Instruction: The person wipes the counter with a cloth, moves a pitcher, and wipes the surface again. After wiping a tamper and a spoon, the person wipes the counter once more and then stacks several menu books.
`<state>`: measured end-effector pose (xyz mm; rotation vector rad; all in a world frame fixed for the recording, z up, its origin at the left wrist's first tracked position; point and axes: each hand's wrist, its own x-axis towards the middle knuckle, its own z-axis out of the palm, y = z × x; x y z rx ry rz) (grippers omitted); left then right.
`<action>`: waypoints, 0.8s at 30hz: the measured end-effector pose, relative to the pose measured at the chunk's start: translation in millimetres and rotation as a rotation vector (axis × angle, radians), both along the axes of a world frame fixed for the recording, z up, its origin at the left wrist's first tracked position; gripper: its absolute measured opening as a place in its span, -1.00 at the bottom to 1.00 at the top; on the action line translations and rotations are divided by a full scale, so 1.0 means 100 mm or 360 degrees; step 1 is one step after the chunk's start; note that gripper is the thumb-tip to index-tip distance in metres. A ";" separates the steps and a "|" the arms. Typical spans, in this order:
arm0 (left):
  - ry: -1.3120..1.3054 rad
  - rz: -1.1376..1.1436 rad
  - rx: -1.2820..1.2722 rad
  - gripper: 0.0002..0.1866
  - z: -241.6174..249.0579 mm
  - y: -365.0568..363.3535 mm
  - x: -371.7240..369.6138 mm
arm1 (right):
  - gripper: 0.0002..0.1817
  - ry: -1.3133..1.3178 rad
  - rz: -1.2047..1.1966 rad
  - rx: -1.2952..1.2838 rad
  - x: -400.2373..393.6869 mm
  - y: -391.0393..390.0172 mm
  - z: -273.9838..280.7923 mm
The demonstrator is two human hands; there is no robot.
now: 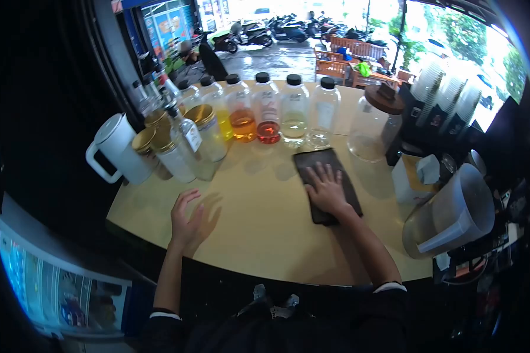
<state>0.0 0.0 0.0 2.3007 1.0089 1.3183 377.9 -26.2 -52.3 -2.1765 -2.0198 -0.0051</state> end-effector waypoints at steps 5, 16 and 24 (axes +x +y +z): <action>-0.0130 0.0360 -0.0104 -0.73 -0.25 -0.49 -0.50 | -0.40 -0.0009 0.0531 0.0131 -0.94 0.64 0.01; -0.0030 0.0531 -0.0096 -0.71 -0.33 -0.72 -1.03 | -0.45 0.0075 0.1222 0.0120 -1.53 0.17 0.13; -0.0037 0.0555 -0.0051 -0.66 -0.39 -0.29 -1.76 | -0.40 -0.0027 -0.0114 0.0167 -1.27 0.09 -0.09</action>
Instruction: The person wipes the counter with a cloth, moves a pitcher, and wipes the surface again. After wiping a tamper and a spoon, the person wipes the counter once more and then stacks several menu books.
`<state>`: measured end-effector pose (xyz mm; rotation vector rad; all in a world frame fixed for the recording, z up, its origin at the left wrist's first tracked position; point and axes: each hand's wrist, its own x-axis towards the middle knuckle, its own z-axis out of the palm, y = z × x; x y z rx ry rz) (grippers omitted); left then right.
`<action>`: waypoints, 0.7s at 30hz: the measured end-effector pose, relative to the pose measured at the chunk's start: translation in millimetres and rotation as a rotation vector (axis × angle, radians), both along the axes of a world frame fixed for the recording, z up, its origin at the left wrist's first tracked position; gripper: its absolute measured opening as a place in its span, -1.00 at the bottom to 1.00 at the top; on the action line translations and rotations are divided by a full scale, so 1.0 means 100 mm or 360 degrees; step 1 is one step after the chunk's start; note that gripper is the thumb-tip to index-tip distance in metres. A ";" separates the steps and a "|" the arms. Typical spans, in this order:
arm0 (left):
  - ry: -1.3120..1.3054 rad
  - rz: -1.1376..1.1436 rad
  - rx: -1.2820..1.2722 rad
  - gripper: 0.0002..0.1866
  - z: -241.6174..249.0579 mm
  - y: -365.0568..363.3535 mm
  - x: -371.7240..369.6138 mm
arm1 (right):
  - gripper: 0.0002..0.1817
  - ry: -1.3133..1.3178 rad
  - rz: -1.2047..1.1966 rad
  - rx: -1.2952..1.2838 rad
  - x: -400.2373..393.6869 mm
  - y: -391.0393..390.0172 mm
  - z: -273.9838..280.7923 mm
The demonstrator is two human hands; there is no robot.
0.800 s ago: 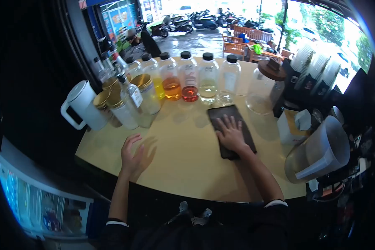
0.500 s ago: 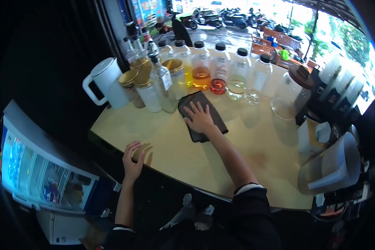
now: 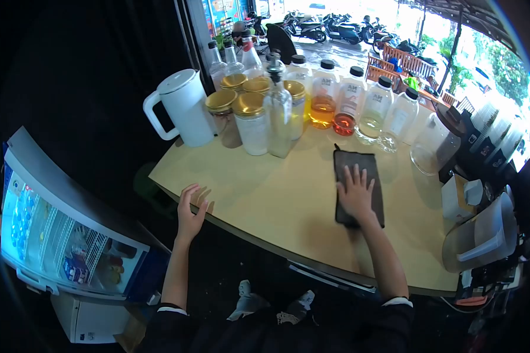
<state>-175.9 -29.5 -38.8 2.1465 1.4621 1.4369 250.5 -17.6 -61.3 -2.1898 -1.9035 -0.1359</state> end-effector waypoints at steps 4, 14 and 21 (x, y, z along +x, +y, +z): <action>-0.0007 -0.0067 0.0001 -0.65 -0.01 0.26 -0.52 | -0.37 -0.0025 0.0549 0.0024 -1.25 -0.21 0.03; -0.0240 0.0097 -0.0016 -0.63 -0.18 0.35 -1.89 | -0.39 0.0135 0.0941 0.0115 -4.14 0.89 0.00; -0.0682 -0.0031 0.0031 -0.66 -0.22 0.53 -1.74 | -0.44 0.0124 0.1330 0.0122 -4.77 0.81 -0.08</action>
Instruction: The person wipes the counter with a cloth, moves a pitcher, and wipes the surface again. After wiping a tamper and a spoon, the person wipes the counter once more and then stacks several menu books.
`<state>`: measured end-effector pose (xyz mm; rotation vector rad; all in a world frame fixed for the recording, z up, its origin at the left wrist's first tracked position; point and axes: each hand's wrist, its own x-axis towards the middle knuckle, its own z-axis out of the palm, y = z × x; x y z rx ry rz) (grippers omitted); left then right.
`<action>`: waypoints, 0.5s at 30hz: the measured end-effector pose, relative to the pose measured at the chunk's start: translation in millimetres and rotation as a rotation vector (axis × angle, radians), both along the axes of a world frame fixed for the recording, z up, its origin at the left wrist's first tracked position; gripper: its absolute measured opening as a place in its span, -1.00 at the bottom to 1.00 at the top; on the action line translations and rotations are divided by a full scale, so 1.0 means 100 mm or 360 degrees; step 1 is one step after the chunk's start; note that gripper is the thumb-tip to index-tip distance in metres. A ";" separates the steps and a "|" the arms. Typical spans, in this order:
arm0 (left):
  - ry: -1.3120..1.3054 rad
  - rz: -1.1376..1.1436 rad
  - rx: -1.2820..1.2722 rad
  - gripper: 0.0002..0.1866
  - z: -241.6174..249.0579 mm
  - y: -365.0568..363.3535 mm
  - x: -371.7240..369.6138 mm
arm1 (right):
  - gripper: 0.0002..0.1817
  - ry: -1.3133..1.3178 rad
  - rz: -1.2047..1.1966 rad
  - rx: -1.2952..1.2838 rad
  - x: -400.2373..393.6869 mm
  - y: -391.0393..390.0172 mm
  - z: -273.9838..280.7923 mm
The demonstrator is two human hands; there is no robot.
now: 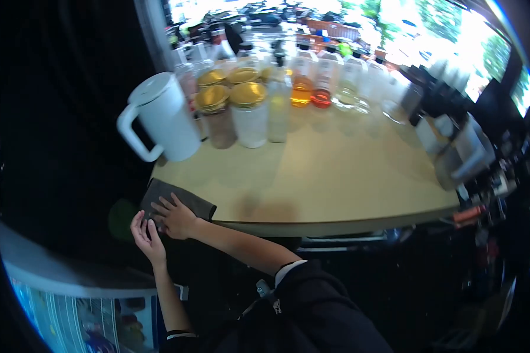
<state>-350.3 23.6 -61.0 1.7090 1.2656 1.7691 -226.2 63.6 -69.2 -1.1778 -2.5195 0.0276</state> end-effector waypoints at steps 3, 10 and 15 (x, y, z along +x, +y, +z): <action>0.0042 -0.0252 -0.0008 -0.69 0.11 0.08 0.45 | -0.43 0.0120 -0.0055 -0.0042 0.70 -0.41 0.00; 0.0503 -0.0912 0.0099 -0.69 0.25 0.02 1.52 | -0.44 0.0028 -0.1216 0.0079 3.40 -1.83 0.16; 0.0450 -0.1045 0.0026 -0.68 0.21 -0.06 1.93 | -0.41 -0.0115 -0.2382 0.0017 4.55 -2.46 -0.02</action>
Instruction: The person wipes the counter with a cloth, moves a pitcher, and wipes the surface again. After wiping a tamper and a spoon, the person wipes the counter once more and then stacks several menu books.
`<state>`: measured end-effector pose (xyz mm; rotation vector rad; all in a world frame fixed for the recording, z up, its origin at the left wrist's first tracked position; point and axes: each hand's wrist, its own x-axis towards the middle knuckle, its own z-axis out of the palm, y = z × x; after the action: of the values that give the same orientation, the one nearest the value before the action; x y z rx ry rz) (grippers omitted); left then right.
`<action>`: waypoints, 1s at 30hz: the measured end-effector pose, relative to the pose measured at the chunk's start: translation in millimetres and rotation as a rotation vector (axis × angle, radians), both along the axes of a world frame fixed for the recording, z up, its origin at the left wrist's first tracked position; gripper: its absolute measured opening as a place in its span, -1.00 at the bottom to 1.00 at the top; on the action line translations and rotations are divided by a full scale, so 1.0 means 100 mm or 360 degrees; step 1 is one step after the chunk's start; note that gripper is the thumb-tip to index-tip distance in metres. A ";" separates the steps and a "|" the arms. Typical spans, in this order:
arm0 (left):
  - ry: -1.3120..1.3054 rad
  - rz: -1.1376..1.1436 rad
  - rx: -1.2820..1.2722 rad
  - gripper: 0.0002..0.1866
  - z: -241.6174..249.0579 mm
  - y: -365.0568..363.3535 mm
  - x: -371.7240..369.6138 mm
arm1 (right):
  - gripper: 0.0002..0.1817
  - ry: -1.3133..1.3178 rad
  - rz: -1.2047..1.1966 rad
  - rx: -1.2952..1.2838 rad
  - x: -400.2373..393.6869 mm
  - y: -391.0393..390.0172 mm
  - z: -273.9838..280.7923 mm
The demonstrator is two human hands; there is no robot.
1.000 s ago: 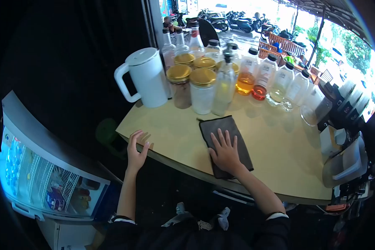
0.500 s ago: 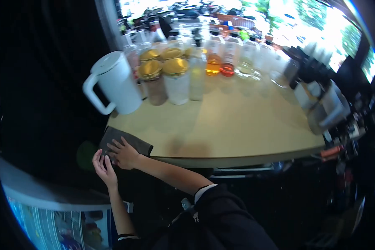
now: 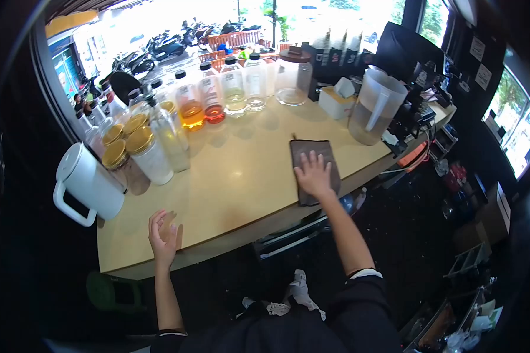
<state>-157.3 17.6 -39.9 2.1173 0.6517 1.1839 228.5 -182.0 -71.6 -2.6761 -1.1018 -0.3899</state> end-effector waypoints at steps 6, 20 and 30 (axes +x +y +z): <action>-0.0181 -0.0120 -0.0014 -0.67 0.13 -0.31 0.90 | -0.47 0.0102 0.1329 0.0034 -1.47 0.78 0.28; -0.0120 0.0008 -0.0058 -0.69 0.07 -1.24 2.76 | -0.28 0.0354 0.0011 -0.0022 1.87 0.48 0.20; -0.0254 -0.0517 -0.0323 -0.65 0.34 -1.80 4.05 | -0.46 0.0168 0.1129 0.0261 1.46 -0.82 0.07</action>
<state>248.0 -162.1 -5.4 1.8513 0.3245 1.0446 374.6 -263.7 -64.8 -1.9628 -1.7759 -0.1873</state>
